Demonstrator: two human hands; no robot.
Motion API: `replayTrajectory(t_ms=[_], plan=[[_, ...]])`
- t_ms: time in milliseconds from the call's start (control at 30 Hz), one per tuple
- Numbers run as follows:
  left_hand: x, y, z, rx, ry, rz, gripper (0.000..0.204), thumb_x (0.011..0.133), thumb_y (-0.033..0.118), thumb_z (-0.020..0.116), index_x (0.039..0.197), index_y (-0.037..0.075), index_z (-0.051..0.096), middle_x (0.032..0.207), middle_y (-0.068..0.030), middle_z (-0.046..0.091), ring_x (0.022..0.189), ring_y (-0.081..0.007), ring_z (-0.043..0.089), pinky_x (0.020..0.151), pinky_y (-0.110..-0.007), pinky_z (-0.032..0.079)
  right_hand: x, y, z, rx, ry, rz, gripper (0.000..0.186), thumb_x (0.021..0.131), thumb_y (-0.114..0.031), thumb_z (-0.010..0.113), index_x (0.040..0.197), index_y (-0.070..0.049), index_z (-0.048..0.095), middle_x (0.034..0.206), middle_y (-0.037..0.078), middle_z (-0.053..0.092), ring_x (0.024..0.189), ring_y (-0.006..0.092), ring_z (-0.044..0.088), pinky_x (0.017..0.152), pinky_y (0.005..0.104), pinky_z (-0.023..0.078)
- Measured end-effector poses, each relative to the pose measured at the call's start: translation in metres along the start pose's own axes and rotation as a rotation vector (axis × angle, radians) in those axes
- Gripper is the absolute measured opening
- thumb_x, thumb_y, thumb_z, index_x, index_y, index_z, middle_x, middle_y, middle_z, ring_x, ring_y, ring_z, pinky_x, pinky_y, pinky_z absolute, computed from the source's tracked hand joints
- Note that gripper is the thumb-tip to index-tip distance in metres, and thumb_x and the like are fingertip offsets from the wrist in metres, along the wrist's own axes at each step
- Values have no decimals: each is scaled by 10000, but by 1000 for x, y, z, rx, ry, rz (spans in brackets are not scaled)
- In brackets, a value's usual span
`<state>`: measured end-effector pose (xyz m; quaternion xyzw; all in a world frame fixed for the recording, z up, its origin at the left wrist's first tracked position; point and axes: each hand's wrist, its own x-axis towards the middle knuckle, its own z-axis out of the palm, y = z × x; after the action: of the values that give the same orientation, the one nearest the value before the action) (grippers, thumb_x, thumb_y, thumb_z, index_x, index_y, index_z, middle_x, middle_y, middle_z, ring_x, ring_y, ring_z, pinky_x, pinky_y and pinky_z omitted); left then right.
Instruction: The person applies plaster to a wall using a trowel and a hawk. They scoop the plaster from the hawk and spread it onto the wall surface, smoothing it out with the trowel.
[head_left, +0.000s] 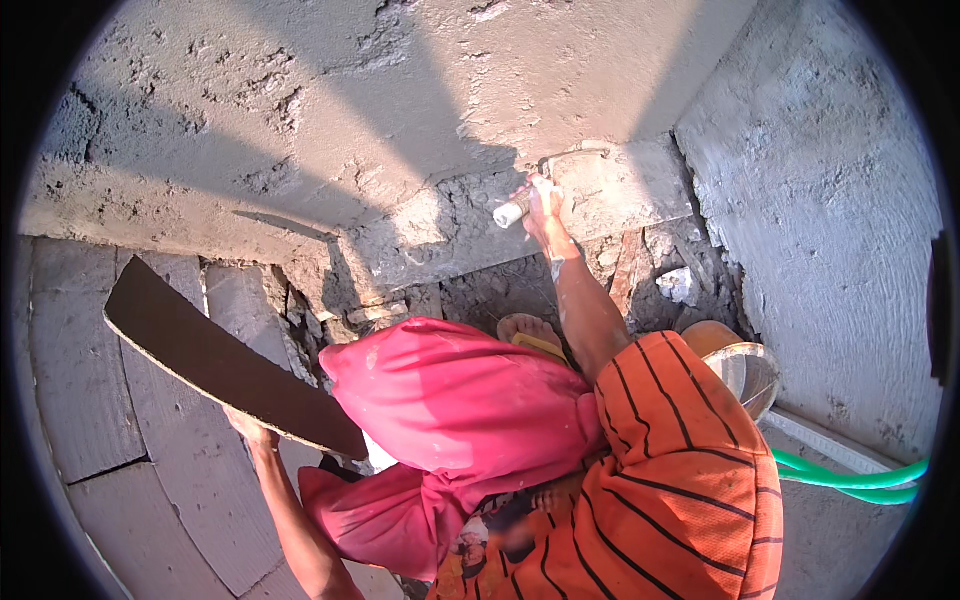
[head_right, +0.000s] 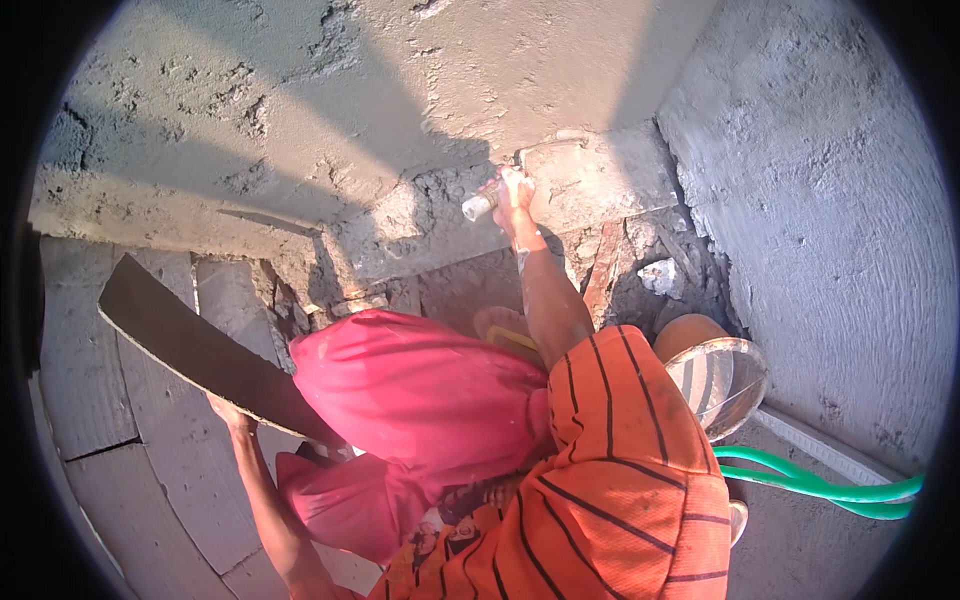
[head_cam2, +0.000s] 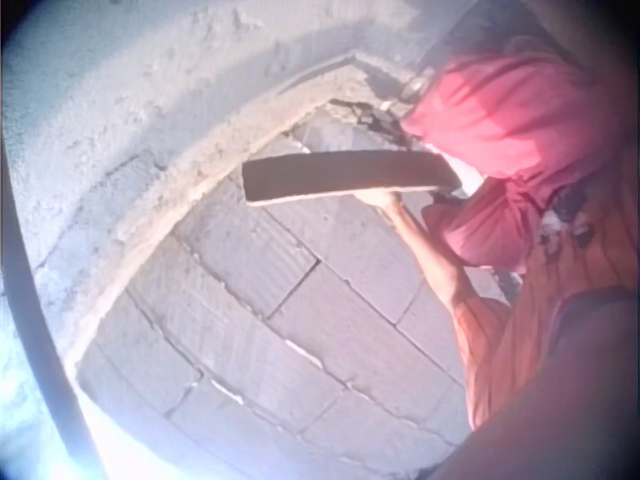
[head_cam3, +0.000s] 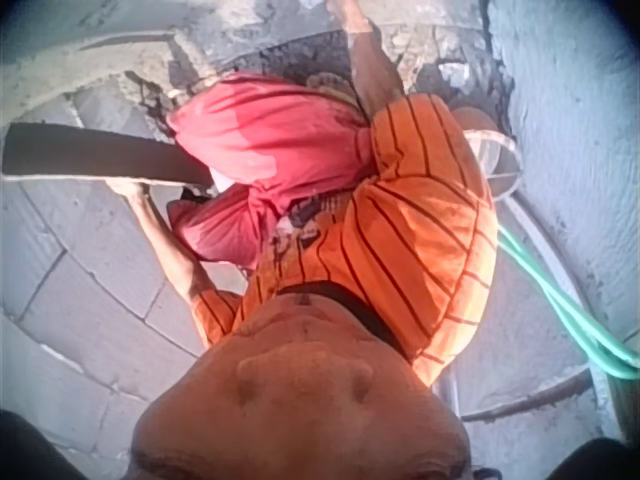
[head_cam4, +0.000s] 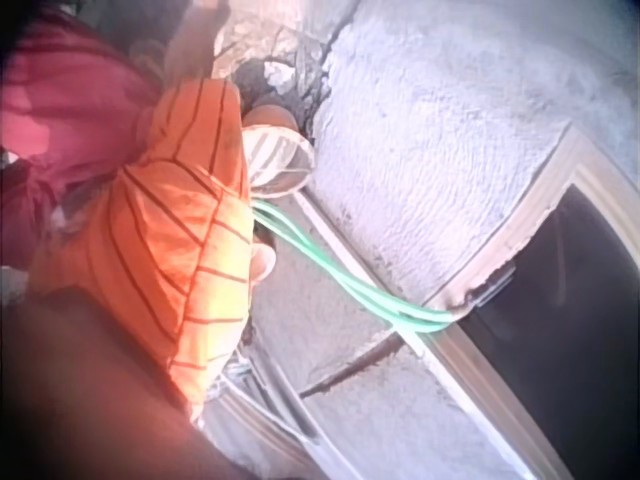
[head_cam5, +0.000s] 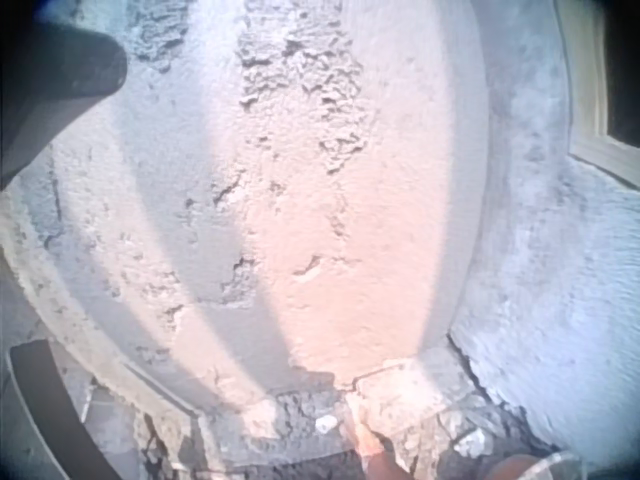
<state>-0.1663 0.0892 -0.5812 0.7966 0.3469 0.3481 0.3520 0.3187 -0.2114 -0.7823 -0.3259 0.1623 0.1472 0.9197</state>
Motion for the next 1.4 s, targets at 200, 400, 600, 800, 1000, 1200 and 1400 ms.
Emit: replayTrajectory(t_ms=[200, 400, 600, 800, 1000, 1200, 1400], plan=[[-1, 19, 7, -281, -71, -85, 332, 948, 318, 483, 1122, 39, 535, 933, -40, 600, 769, -158, 604, 647, -305, 531, -13, -17, 33, -90, -4, -14, 71, 857, -96, 571, 872, -52, 517, 688, 70, 492, 566, 200, 530, 515, 398, 521], [6, 17, 9, -269, 22, -228, 340, 937, 326, 502, 1114, 38, 541, 935, -43, 603, 777, -161, 608, 648, -315, 534, -27, -16, 64, -124, 8, 25, 76, 876, -84, 566, 927, -65, 513, 775, 63, 548, 595, 196, 570, 504, 367, 523], [7, 15, 15, -203, 11, -148, 330, 948, 326, 469, 1087, 37, 547, 932, -46, 603, 768, -160, 609, 631, -312, 533, -57, -33, 125, -305, 14, -157, 204, 845, -86, 609, 938, -2, 448, 677, 76, 557, 627, 177, 597, 503, 309, 486], [11, -1, 17, -208, -11, -155, 337, 959, 325, 443, 1097, 32, 535, 932, -56, 599, 764, -165, 608, 634, -316, 530, -106, -37, 133, -21, -248, -249, 269, 840, -80, 608, 1012, -89, 401, 813, 59, 532, 589, 158, 556, 506, 319, 536], [11, -8, 18, -114, -12, -48, 346, 961, 329, 442, 1110, 29, 530, 927, -50, 593, 766, -164, 601, 650, -308, 525, -5, -48, -22, 146, 174, 5, 125, 887, -228, 496, 831, -118, 500, 628, 33, 467, 513, 197, 474, 493, 367, 481], [12, -11, 16, -179, -56, -205, 358, 964, 341, 442, 1136, 36, 520, 951, -48, 587, 786, -158, 596, 643, -296, 514, 42, -45, -32, -58, 48, 34, 121, 903, -183, 465, 823, -104, 509, 643, 49, 489, 518, 211, 513, 487, 370, 484], [14, -5, 26, 89, 105, 65, 361, 959, 343, 439, 1077, 25, 563, 865, -35, 602, 731, -165, 603, 623, -296, 509, -11, -41, 62, -106, 4, -123, 52, 895, -76, 529, 926, -65, 490, 840, 72, 551, 567, 188, 555, 487, 333, 487]])
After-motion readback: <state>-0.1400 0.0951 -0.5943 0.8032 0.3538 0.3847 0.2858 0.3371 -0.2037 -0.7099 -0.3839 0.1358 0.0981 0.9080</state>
